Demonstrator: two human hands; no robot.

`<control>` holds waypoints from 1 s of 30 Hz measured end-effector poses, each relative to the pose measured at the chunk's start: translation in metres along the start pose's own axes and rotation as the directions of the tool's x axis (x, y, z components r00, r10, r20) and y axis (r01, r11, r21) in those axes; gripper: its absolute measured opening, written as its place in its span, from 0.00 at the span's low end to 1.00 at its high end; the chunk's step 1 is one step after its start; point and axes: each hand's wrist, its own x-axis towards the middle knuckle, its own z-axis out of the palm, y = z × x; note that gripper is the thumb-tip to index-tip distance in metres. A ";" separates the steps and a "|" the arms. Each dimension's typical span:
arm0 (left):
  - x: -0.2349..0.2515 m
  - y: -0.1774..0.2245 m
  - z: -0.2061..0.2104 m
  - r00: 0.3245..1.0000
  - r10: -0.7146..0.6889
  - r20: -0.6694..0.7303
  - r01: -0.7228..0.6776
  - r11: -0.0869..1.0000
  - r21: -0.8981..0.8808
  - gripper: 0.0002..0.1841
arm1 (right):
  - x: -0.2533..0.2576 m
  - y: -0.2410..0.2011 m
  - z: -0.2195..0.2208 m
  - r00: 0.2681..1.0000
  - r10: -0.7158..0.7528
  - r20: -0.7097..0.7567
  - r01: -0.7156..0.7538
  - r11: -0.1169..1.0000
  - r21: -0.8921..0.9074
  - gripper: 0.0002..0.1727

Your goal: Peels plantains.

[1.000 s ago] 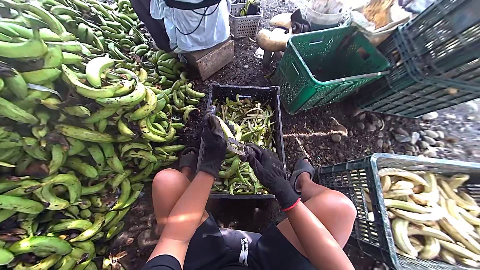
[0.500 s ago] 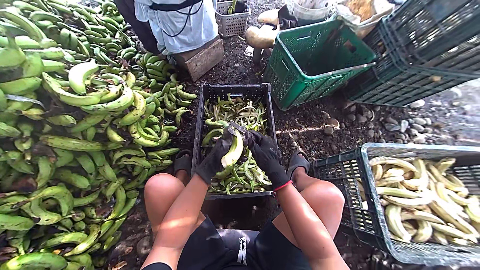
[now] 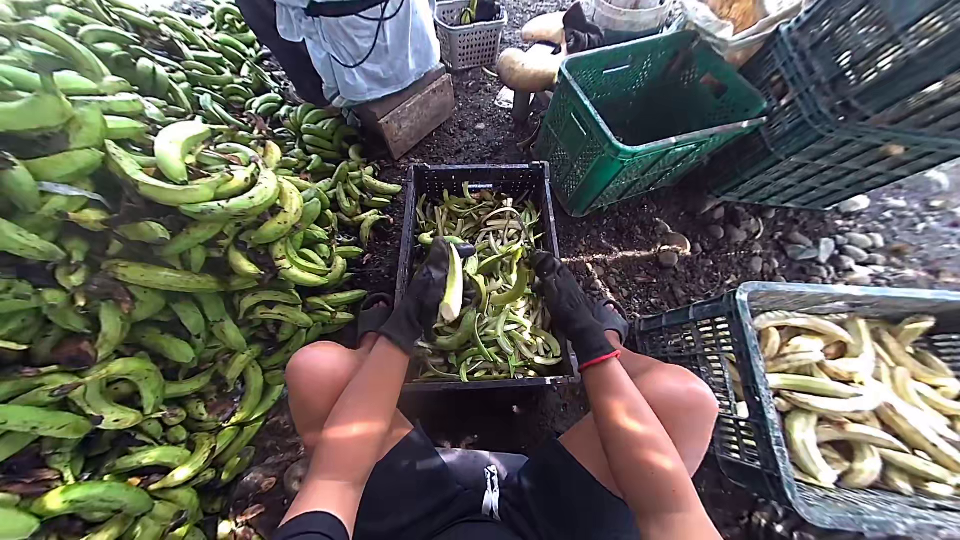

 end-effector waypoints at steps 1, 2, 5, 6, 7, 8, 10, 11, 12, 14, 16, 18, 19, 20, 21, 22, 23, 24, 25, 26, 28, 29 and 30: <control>0.000 0.004 0.003 0.998 0.020 -0.054 -0.021 0.999 -0.026 0.41 | -0.005 -0.005 0.000 0.999 -0.005 0.046 0.003 0.999 0.051 0.39; 0.001 0.009 0.008 0.992 0.034 -0.119 -0.037 0.999 -0.025 0.41 | -0.010 -0.009 0.001 0.995 0.011 0.099 -0.023 0.992 0.122 0.39; 0.003 0.015 0.015 0.941 0.154 -0.302 -0.149 0.988 0.039 0.29 | -0.021 -0.022 0.013 0.971 0.030 0.235 -0.108 0.940 0.324 0.25; 0.002 0.014 0.015 0.920 0.214 -0.329 -0.211 0.976 0.046 0.25 | -0.026 -0.027 0.017 0.957 0.008 0.290 -0.116 0.927 0.357 0.18; 0.000 0.017 0.018 0.901 0.255 -0.351 -0.257 0.966 0.041 0.22 | -0.030 -0.032 0.019 0.940 0.000 0.341 -0.133 0.920 0.368 0.15; -0.004 0.022 0.021 0.892 0.280 -0.356 -0.284 0.958 0.041 0.21 | -0.035 -0.037 0.023 0.918 -0.014 0.396 -0.156 0.906 0.394 0.12; -0.002 0.034 0.025 0.861 0.358 -0.361 -0.366 0.929 0.049 0.21 | -0.052 -0.045 0.030 0.883 0.004 0.470 -0.235 0.869 0.435 0.09; 0.000 0.037 0.025 0.853 0.390 -0.347 -0.397 0.916 0.053 0.21 | -0.062 -0.049 0.033 0.876 0.013 0.481 -0.264 0.850 0.457 0.08; 0.001 0.038 0.024 0.846 0.406 -0.345 -0.416 0.908 0.050 0.21 | -0.071 -0.050 0.036 0.875 0.015 0.484 -0.278 0.835 0.476 0.07; 0.001 0.036 0.020 0.840 0.438 -0.320 -0.445 0.894 0.057 0.19 | -0.082 -0.050 0.039 0.877 0.037 0.478 -0.299 0.821 0.485 0.07; -0.001 0.037 0.020 0.846 0.441 -0.301 -0.452 0.891 0.035 0.18 | -0.088 -0.051 0.042 0.889 0.063 0.454 -0.300 0.829 0.471 0.07; -0.002 0.041 0.020 0.841 0.444 -0.310 -0.459 0.888 0.025 0.19 | -0.088 -0.053 0.043 0.896 0.079 0.436 -0.284 0.858 0.428 0.08; -0.002 0.042 0.021 0.837 0.445 -0.318 -0.462 0.886 0.024 0.20 | -0.087 -0.055 0.043 0.897 0.086 0.435 -0.282 0.867 0.410 0.09; -0.002 0.042 0.020 0.836 0.448 -0.318 -0.464 0.885 0.029 0.20 | -0.087 -0.057 0.043 0.896 0.091 0.435 -0.281 0.874 0.396 0.09; -0.002 0.042 0.019 0.835 0.450 -0.317 -0.462 0.886 0.039 0.20 | -0.086 -0.058 0.043 0.895 0.094 0.435 -0.279 0.881 0.382 0.10; -0.002 0.042 0.018 0.835 0.455 -0.310 -0.465 0.884 0.045 0.20 | -0.085 -0.059 0.043 0.898 0.098 0.428 -0.272 0.889 0.368 0.10; -0.001 0.041 0.016 0.835 0.465 -0.295 -0.472 0.880 0.052 0.19 | -0.085 -0.060 0.042 0.903 0.098 0.418 -0.264 0.894 0.363 0.10; 0.000 0.040 0.014 0.832 0.482 -0.276 -0.484 0.873 0.063 0.19 | -0.086 -0.061 0.041 0.907 0.095 0.411 -0.258 0.896 0.361 0.09; 0.001 0.039 0.012 0.826 0.502 -0.256 -0.502 0.862 0.071 0.19 | -0.086 -0.061 0.040 0.908 0.092 0.408 -0.250 0.901 0.353 0.09; 0.002 0.038 0.009 0.820 0.522 -0.234 -0.520 0.851 0.076 0.19 | -0.086 -0.061 0.039 0.910 0.088 0.405 -0.239 0.909 0.340 0.09; 0.003 0.037 0.007 0.816 0.540 -0.208 -0.535 0.841 0.084 0.18 | -0.086 -0.059 0.038 0.914 0.077 0.398 -0.214 0.926 0.312 0.10; 0.003 0.038 0.007 0.818 0.539 -0.201 -0.536 0.841 0.077 0.18 | -0.087 -0.059 0.038 0.917 0.071 0.392 -0.201 0.932 0.302 0.10; 0.003 0.038 0.007 0.822 0.536 -0.193 -0.534 0.843 0.066 0.18 | -0.087 -0.058 0.039 0.920 0.069 0.386 -0.195 0.935 0.297 0.10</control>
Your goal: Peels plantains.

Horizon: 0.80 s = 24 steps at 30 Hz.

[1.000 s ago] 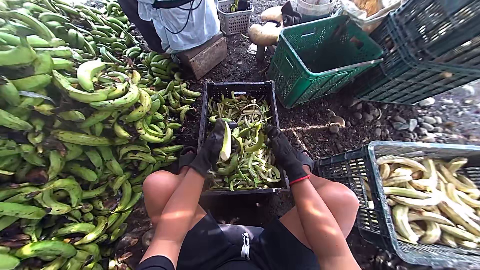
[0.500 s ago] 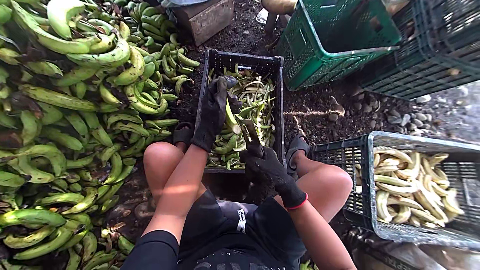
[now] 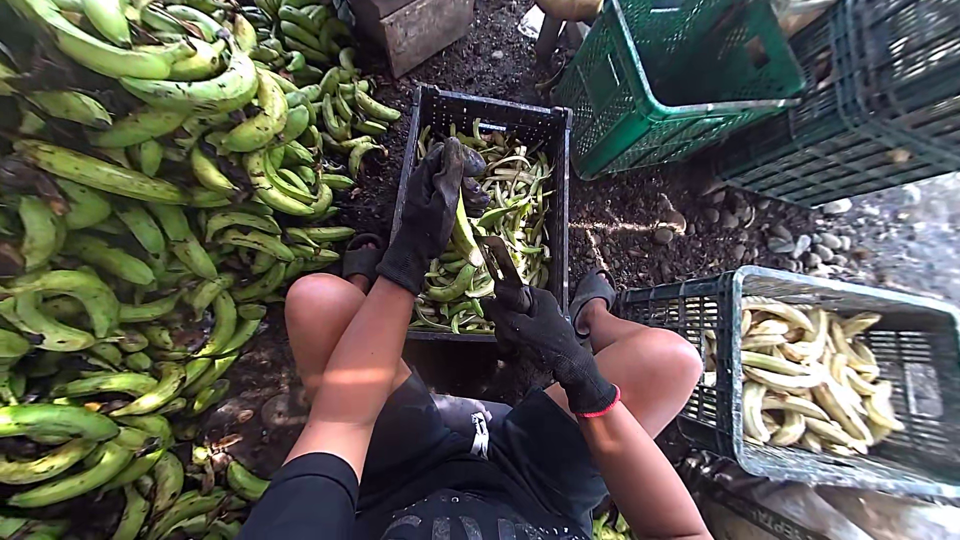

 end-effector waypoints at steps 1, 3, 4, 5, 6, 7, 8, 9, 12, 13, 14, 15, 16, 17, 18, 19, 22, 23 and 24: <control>0.000 0.001 0.000 1.000 -0.002 0.007 0.002 1.000 -0.008 0.18 | 0.001 0.002 0.001 1.000 0.001 0.000 -0.001 1.000 0.001 0.10; -0.002 0.002 0.000 1.000 0.004 0.008 -0.004 1.000 -0.008 0.18 | 0.003 0.004 0.003 1.000 0.000 -0.001 0.000 1.000 -0.009 0.10; -0.002 0.003 0.001 1.000 0.014 0.002 -0.014 1.000 0.012 0.18 | 0.003 0.004 0.004 1.000 0.006 -0.009 -0.007 1.000 -0.020 0.10; -0.002 0.003 0.000 1.000 0.024 -0.007 -0.023 0.999 0.037 0.19 | 0.002 0.002 0.006 1.000 0.018 -0.014 -0.019 0.999 -0.034 0.11; -0.003 0.004 0.000 0.999 0.028 -0.015 -0.027 0.998 0.059 0.19 | 0.002 0.000 0.007 0.999 0.033 -0.020 -0.034 0.998 -0.056 0.12; -0.003 0.005 0.001 0.999 0.031 -0.020 -0.030 0.998 0.063 0.20 | 0.001 0.000 0.008 0.999 0.034 -0.026 -0.036 0.996 -0.080 0.12; -0.003 0.007 0.002 0.999 0.030 -0.017 -0.029 0.998 0.049 0.20 | 0.001 -0.001 0.009 0.999 0.032 -0.034 -0.035 0.994 -0.099 0.13; -0.003 0.008 0.001 1.000 0.028 -0.004 -0.028 0.999 0.031 0.21 | 0.000 -0.002 0.010 0.999 0.025 -0.040 -0.030 0.993 -0.117 0.13; -0.002 0.011 0.001 0.998 0.055 0.019 -0.055 0.998 0.006 0.20 | 0.001 -0.003 0.009 0.999 0.011 -0.034 -0.016 0.988 -0.150 0.14; -0.001 0.011 0.000 0.998 0.059 0.027 -0.060 0.998 0.011 0.20 | 0.001 -0.003 0.009 0.999 0.016 -0.028 -0.020 0.988 -0.155 0.15; -0.001 0.010 0.000 0.997 0.067 0.033 -0.067 0.997 0.021 0.20 | 0.002 -0.002 0.009 0.999 0.023 -0.023 -0.027 0.988 -0.152 0.15; -0.001 0.010 -0.001 0.996 0.079 0.041 -0.080 0.996 0.025 0.20 | 0.002 -0.003 0.010 0.999 0.033 -0.018 -0.035 0.989 -0.143 0.14; -0.001 0.009 -0.001 0.995 0.093 0.048 -0.094 0.995 0.024 0.20 | 0.002 -0.002 0.011 0.999 0.033 -0.018 -0.036 0.991 -0.132 0.14; -0.001 0.008 -0.001 0.994 0.100 0.047 -0.101 0.995 0.022 0.20 | 0.002 -0.002 0.011 0.999 0.037 -0.019 -0.040 0.992 -0.122 0.14; -0.001 0.006 -0.001 0.994 0.105 0.043 -0.106 0.994 0.019 0.20 | 0.001 -0.002 0.012 0.999 0.032 -0.020 -0.034 0.994 -0.106 0.13; -0.001 0.005 -0.002 0.993 0.107 0.042 -0.108 0.994 0.015 0.20 | 0.001 0.000 0.013 1.000 0.019 -0.016 -0.020 0.996 -0.086 0.12; 0.000 0.007 -0.002 0.989 0.135 0.055 -0.136 0.991 0.015 0.20 | 0.000 -0.001 0.013 1.000 -0.002 -0.024 0.000 0.996 -0.085 0.13; 0.001 0.007 -0.002 0.987 0.152 0.057 -0.153 0.988 0.029 0.20 | -0.001 -0.003 0.013 1.000 0.000 -0.027 -0.002 0.995 -0.103 0.14; 0.001 0.008 -0.003 0.986 0.159 0.053 -0.162 0.986 0.045 0.20 | -0.001 -0.003 0.013 0.999 0.003 -0.033 -0.007 0.993 -0.114 0.14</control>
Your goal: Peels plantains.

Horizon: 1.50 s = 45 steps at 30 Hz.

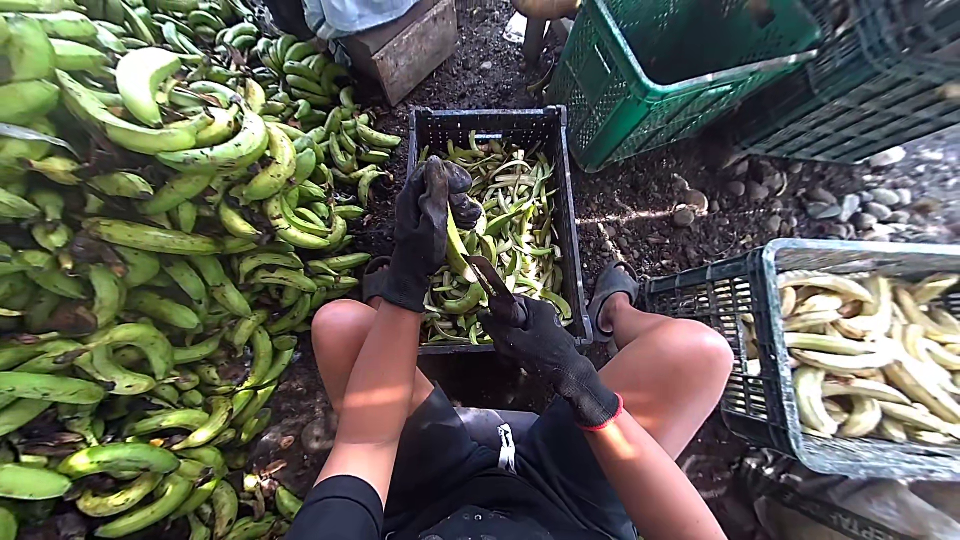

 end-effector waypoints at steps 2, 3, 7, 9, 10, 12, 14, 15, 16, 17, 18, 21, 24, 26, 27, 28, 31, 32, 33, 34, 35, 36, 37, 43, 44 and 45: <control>0.000 0.001 0.000 1.000 0.004 -0.003 -0.004 1.000 0.014 0.20 | 0.001 -0.001 -0.001 1.000 0.005 -0.011 -0.005 1.000 -0.012 0.14; 0.000 0.000 0.000 1.000 0.014 -0.006 -0.014 1.000 0.012 0.20 | 0.001 -0.001 -0.001 1.000 0.005 -0.016 -0.005 1.000 -0.015 0.13; 0.000 0.001 0.002 0.999 0.031 0.013 -0.031 0.999 0.017 0.19 | 0.002 0.000 0.000 0.999 -0.016 -0.040 0.016 1.000 0.015 0.12; 0.000 0.002 0.002 0.999 0.040 0.014 -0.041 0.998 0.043 0.18 | 0.004 0.000 0.001 0.999 -0.015 -0.029 0.016 0.999 0.032 0.12; -0.001 0.002 0.003 0.999 0.040 0.010 -0.040 0.998 0.047 0.18 | 0.004 0.001 0.001 0.999 -0.015 -0.030 0.016 0.999 0.034 0.12; -0.001 0.004 0.003 1.000 0.024 -0.006 -0.023 0.997 0.067 0.19 | 0.005 0.000 0.003 0.999 -0.014 -0.050 0.014 1.000 0.006 0.12; -0.001 0.006 0.005 0.999 0.024 -0.026 -0.023 0.999 0.049 0.19 | 0.004 -0.007 0.003 0.996 0.020 -0.084 -0.031 0.991 -0.134 0.13; -0.001 0.004 0.005 0.998 0.044 -0.037 -0.043 0.999 0.029 0.20 | 0.004 -0.013 0.003 0.994 0.043 -0.098 -0.063 0.975 -0.211 0.14; -0.001 0.002 0.003 0.997 0.061 -0.052 -0.059 0.998 0.023 0.20 | 0.006 -0.017 0.004 0.992 0.058 -0.111 -0.087 0.959 -0.271 0.15; -0.001 0.001 0.002 0.995 0.079 -0.065 -0.077 0.997 0.029 0.20 | 0.009 -0.018 0.005 0.990 0.061 -0.124 -0.099 0.940 -0.326 0.15; -0.001 0.000 0.000 0.992 0.101 -0.078 -0.099 0.995 0.033 0.20 | 0.011 -0.019 0.005 0.989 0.067 -0.133 -0.112 0.925 -0.364 0.16; 0.002 0.007 -0.001 0.981 0.149 -0.128 -0.140 0.987 0.073 0.20 | 0.018 -0.023 0.009 0.987 0.061 -0.151 -0.120 0.901 -0.418 0.17; 0.003 0.011 -0.003 0.974 0.177 -0.143 -0.162 0.981 0.107 0.21 | 0.026 -0.024 0.012 0.992 0.041 -0.119 -0.084 0.919 -0.385 0.17; 0.002 0.011 0.000 0.976 0.151 -0.158 -0.147 0.988 0.037 0.23 | 0.031 -0.024 0.015 0.995 0.026 -0.098 -0.060 0.926 -0.373 0.18; 0.001 0.010 0.001 0.976 0.131 -0.173 -0.134 0.991 -0.007 0.23 | 0.034 -0.022 0.018 0.994 0.001 -0.110 -0.043 0.926 -0.376 0.19; 0.001 0.009 0.001 0.975 0.119 -0.188 -0.128 0.991 -0.037 0.23 | 0.037 -0.022 0.021 0.992 -0.009 -0.122 -0.039 0.922 -0.386 0.20; -0.001 0.014 0.003 0.979 0.035 -0.200 -0.078 0.974 -0.212 0.25 | 0.043 -0.034 0.025 0.992 0.011 -0.122 -0.061 0.906 -0.418 0.20; -0.004 0.015 0.004 0.981 0.000 -0.195 -0.050 0.967 -0.248 0.25 | 0.045 -0.038 0.025 0.993 0.025 -0.113 -0.072 0.898 -0.435 0.20; -0.004 0.018 0.006 0.977 -0.022 -0.213 -0.044 0.954 -0.297 0.27 | 0.046 -0.039 0.027 0.994 0.017 -0.112 -0.066 0.890 -0.451 0.19; -0.005 0.020 0.006 0.975 -0.041 -0.220 -0.038 0.939 -0.341 0.28 | 0.046 -0.040 0.029 0.993 0.004 -0.117 -0.058 0.886 -0.460 0.18; -0.006 0.019 0.005 0.977 -0.058 -0.204 -0.026 0.924 -0.382 0.29 | 0.047 -0.042 0.030 0.993 0.000 -0.120 -0.058 0.880 -0.472 0.18; -0.011 0.016 0.005 0.981 -0.084 -0.175 0.004 0.909 -0.416 0.30 | 0.049 -0.044 0.030 0.992 0.007 -0.124 -0.067 0.868 -0.492 0.18; -0.020 0.011 0.004 0.985 -0.122 -0.121 0.053 0.886 -0.460 0.31 | 0.051 -0.045 0.030 0.992 0.021 -0.127 -0.083 0.858 -0.507 0.19; -0.053 -0.021 0.010 0.927 -0.364 -0.090 0.189 0.661 -0.726 0.34 | 0.047 -0.026 0.029 0.985 0.128 -0.118 -0.172 0.804 -0.569 0.22; -0.062 -0.024 0.010 0.914 -0.397 -0.077 0.228 0.664 -0.712 0.32 | 0.046 -0.024 0.031 0.981 0.139 -0.132 -0.190 0.797 -0.573 0.21; -0.075 -0.022 0.012 0.902 -0.427 -0.063 0.281 0.692 -0.665 0.30 | 0.046 -0.021 0.033 0.978 0.141 -0.151 -0.203 0.796 -0.570 0.21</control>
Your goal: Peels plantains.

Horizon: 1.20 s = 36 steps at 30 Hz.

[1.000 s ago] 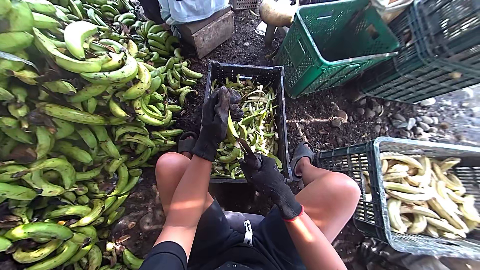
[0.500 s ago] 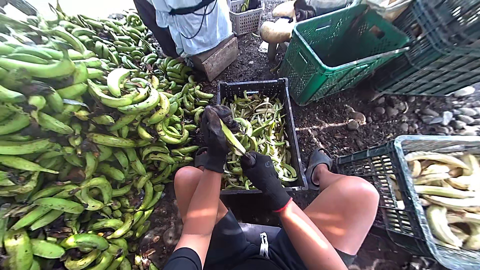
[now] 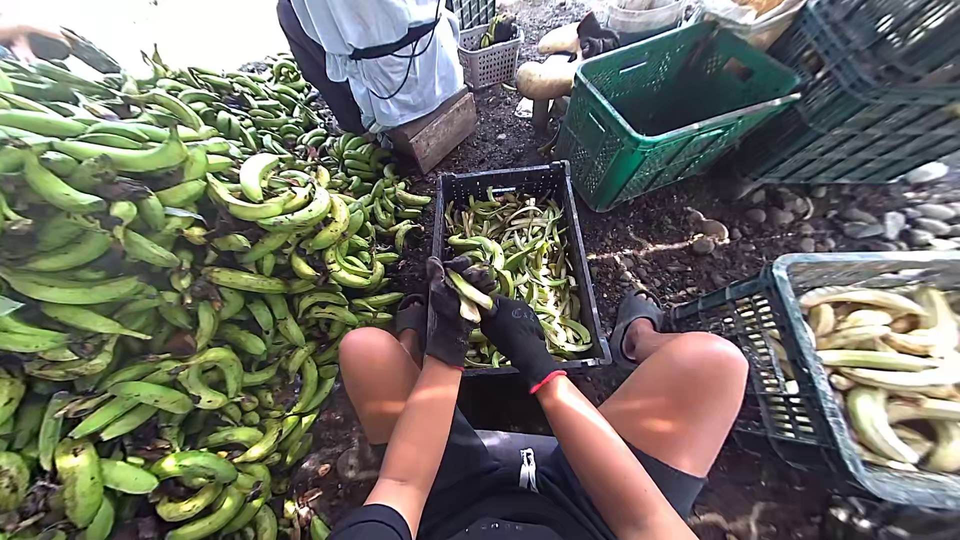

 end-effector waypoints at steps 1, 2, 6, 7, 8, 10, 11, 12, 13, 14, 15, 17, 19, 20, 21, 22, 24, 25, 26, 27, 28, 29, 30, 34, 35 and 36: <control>-0.013 -0.003 -0.002 1.000 0.000 -0.022 0.002 0.996 0.093 0.27 | 0.001 0.002 0.004 1.000 -0.002 -0.026 0.003 1.000 0.015 0.21; -0.022 -0.005 -0.004 0.999 0.023 -0.041 -0.016 0.984 0.176 0.26 | 0.003 0.005 0.007 0.999 -0.009 -0.035 0.009 1.000 0.016 0.22; -0.043 0.009 0.022 0.978 0.028 -0.206 0.054 0.924 0.379 0.23 | 0.006 0.011 0.015 0.997 -0.016 -0.073 0.017 1.000 0.018 0.25; -0.038 0.002 0.007 0.990 0.068 -0.125 -0.023 0.943 0.332 0.24 | 0.005 0.011 0.016 0.997 -0.003 -0.076 0.004 1.000 0.015 0.25; -0.022 -0.017 -0.022 0.976 0.209 0.068 -0.219 0.952 0.214 0.25 | 0.005 0.012 0.015 0.997 0.009 -0.074 -0.009 1.000 0.002 0.26; -0.032 -0.013 -0.002 0.985 0.159 -0.067 -0.147 0.978 0.150 0.26 | 0.002 0.013 0.011 0.998 0.011 -0.064 -0.013 1.000 -0.028 0.29; -0.045 -0.007 0.019 0.974 0.062 -0.219 -0.023 0.984 0.176 0.26 | 0.000 0.015 0.008 0.999 0.000 -0.052 -0.002 0.999 -0.038 0.30; -0.053 -0.009 0.021 0.977 0.032 -0.210 0.018 0.972 0.234 0.26 | -0.002 0.019 0.005 0.999 -0.014 -0.036 0.012 0.999 -0.032 0.29; -0.058 -0.015 0.012 0.990 0.047 -0.133 -0.001 0.944 0.329 0.24 | -0.002 0.024 0.001 0.999 -0.038 -0.008 0.038 0.999 -0.012 0.28; -0.062 -0.020 0.004 0.994 0.090 -0.063 -0.051 0.888 0.457 0.19 | 0.000 0.031 -0.002 0.997 -0.067 0.036 0.066 0.998 0.024 0.23; -0.064 -0.022 -0.005 0.993 0.117 0.014 -0.107 0.839 0.534 0.18 | 0.004 0.037 -0.004 0.992 -0.076 0.099 0.070 0.996 0.063 0.18; -0.063 -0.026 -0.013 0.997 0.075 0.016 -0.075 0.893 0.443 0.17 | 0.015 0.048 -0.007 0.963 -0.061 0.262 0.006 0.979 0.206 0.13; -0.070 -0.029 -0.011 0.991 0.065 -0.120 -0.015 0.924 0.382 0.16 | 0.028 0.059 -0.006 0.908 -0.078 0.413 -0.102 0.912 0.398 0.13; -0.072 -0.032 -0.012 0.979 0.090 -0.182 -0.011 0.918 0.396 0.16 | 0.033 0.064 -0.006 0.879 -0.108 0.465 -0.138 0.875 0.465 0.14; -0.072 -0.033 -0.011 0.965 0.123 -0.232 -0.008 0.898 0.440 0.17 | 0.035 0.068 -0.006 0.849 -0.144 0.509 -0.157 0.850 0.502 0.16; -0.074 -0.032 -0.011 0.952 0.134 -0.276 0.012 0.882 0.470 0.18 | 0.038 0.073 -0.006 0.823 -0.185 0.537 -0.159 0.832 0.531 0.17; -0.078 -0.024 0.001 0.930 0.140 -0.341 0.078 0.829 0.554 0.18 | 0.040 0.082 -0.008 0.779 -0.243 0.578 -0.168 0.808 0.565 0.15; -0.080 -0.017 0.013 0.928 0.129 -0.351 0.116 0.793 0.598 0.18 | 0.040 0.087 -0.010 0.762 -0.265 0.591 -0.179 0.791 0.585 0.14; -0.078 -0.015 0.020 0.937 0.110 -0.330 0.129 0.771 0.624 0.18 | 0.039 0.092 -0.013 0.747 -0.285 0.600 -0.190 0.774 0.604 0.13; -0.073 -0.017 0.020 0.951 0.088 -0.295 0.134 0.745 0.654 0.18 | 0.037 0.096 -0.017 0.744 -0.293 0.600 -0.200 0.760 0.619 0.13; -0.067 -0.019 0.023 0.963 0.072 -0.261 0.126 0.733 0.668 0.19 | 0.032 0.101 -0.021 0.756 -0.299 0.582 -0.198 0.743 0.639 0.12; -0.056 -0.026 0.016 0.978 0.085 -0.191 0.063 0.753 0.655 0.19 | 0.024 0.108 -0.026 0.782 -0.301 0.546 -0.184 0.725 0.664 0.12; -0.041 -0.039 0.000 0.990 0.107 -0.088 -0.035 0.809 0.587 0.20 | 0.016 0.118 -0.032 0.813 -0.303 0.497 -0.164 0.700 0.695 0.12; -0.004 -0.060 -0.001 0.974 -0.045 0.224 -0.036 0.938 0.346 0.24 | -0.029 0.172 -0.051 0.956 -0.130 0.262 -0.105 0.684 0.721 0.12; 0.003 -0.061 0.009 0.959 -0.092 0.267 -0.008 0.936 0.352 0.26 | -0.041 0.185 -0.055 0.979 -0.043 0.200 -0.105 0.734 0.671 0.15; 0.009 -0.065 0.025 0.946 -0.142 0.293 0.027 0.931 0.364 0.25 | -0.054 0.196 -0.060 0.989 0.041 0.145 -0.119 0.801 0.587 0.18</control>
